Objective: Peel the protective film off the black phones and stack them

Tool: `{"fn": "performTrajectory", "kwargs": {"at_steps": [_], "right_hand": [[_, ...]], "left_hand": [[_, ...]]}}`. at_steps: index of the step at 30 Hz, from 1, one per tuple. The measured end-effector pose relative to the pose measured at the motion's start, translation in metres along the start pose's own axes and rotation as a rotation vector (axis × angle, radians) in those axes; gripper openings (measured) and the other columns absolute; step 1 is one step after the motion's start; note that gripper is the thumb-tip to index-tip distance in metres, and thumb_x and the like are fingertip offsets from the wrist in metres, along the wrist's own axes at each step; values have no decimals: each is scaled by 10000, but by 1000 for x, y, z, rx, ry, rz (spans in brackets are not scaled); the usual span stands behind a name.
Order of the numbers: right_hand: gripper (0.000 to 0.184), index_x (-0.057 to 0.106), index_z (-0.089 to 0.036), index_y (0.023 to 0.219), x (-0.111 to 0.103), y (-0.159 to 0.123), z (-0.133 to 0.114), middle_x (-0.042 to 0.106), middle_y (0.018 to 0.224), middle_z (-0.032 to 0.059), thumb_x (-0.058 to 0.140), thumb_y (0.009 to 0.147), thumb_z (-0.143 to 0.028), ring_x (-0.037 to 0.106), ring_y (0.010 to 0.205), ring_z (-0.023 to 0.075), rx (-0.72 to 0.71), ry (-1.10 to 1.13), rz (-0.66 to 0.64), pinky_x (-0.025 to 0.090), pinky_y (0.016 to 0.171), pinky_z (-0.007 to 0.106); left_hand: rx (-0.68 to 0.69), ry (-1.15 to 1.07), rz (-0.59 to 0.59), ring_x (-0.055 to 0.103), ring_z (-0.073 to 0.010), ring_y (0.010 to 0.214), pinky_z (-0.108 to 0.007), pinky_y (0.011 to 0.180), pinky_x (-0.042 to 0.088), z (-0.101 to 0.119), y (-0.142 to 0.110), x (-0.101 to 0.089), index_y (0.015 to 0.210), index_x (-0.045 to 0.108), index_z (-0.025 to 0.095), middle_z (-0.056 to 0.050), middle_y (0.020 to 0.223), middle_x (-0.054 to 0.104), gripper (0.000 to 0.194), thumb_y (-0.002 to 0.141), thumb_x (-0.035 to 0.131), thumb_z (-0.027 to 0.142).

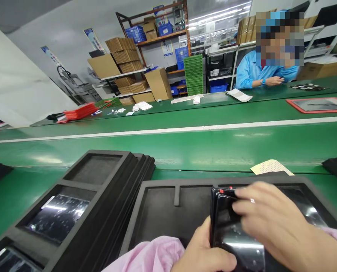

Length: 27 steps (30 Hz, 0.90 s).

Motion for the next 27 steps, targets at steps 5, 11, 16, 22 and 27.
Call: {"fn": "performTrajectory", "kwargs": {"at_steps": [5, 11, 16, 22, 27], "right_hand": [[245, 657, -378, 1039, -7, -4, -22, 643, 1119, -6, 571, 810, -398, 556, 1111, 240, -128, -20, -51, 477, 965, 360], [238, 671, -244, 1022, 6, -21, -57, 568, 1221, -37, 467, 899, -241, 466, 1200, 145, -625, -22, -369, 375, 1015, 229], [449, 631, -167, 1047, 6, -24, -18, 499, 1302, 65, 354, 757, 34, 380, 1257, 198, -419, 103, -150, 392, 1016, 336], [428, 626, -164, 1013, 12, -27, -21, 474, 1342, 57, 350, 752, 33, 366, 1281, 202, -454, 85, -256, 463, 980, 309], [174, 605, -207, 821, 7, -19, -11, 617, 1126, 81, 461, 914, -236, 501, 1125, 280, -395, -16, -133, 499, 829, 435]], "left_hand": [[-50, -195, -95, 441, -93, 532, -225, 531, 292, -3, -4, 5, 1016, 616, 197, -5, 731, 584, 489, 534, 667, 125], [97, -179, 138, 567, -161, 722, -258, 721, 406, 11, 3, -13, 843, 640, 153, -22, 743, 622, 284, 564, 687, 124], [36, -292, 163, 595, -201, 732, -306, 735, 426, 4, 10, -17, 921, 607, 179, -13, 722, 612, 329, 628, 729, 267], [-45, -257, 184, 506, -133, 584, -246, 588, 392, -7, 13, -21, 814, 583, 165, 4, 653, 560, 292, 588, 716, 293], [-37, -221, 153, 494, -127, 600, -242, 593, 362, -4, 14, -16, 807, 598, 144, 4, 650, 553, 308, 546, 721, 253]]}}
Point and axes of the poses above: each hand's wrist, its own y-axis towards the middle knuckle, its own x-axis out of the palm, z = x × y, the point moved 8 cm from there along y, towards the middle knuckle
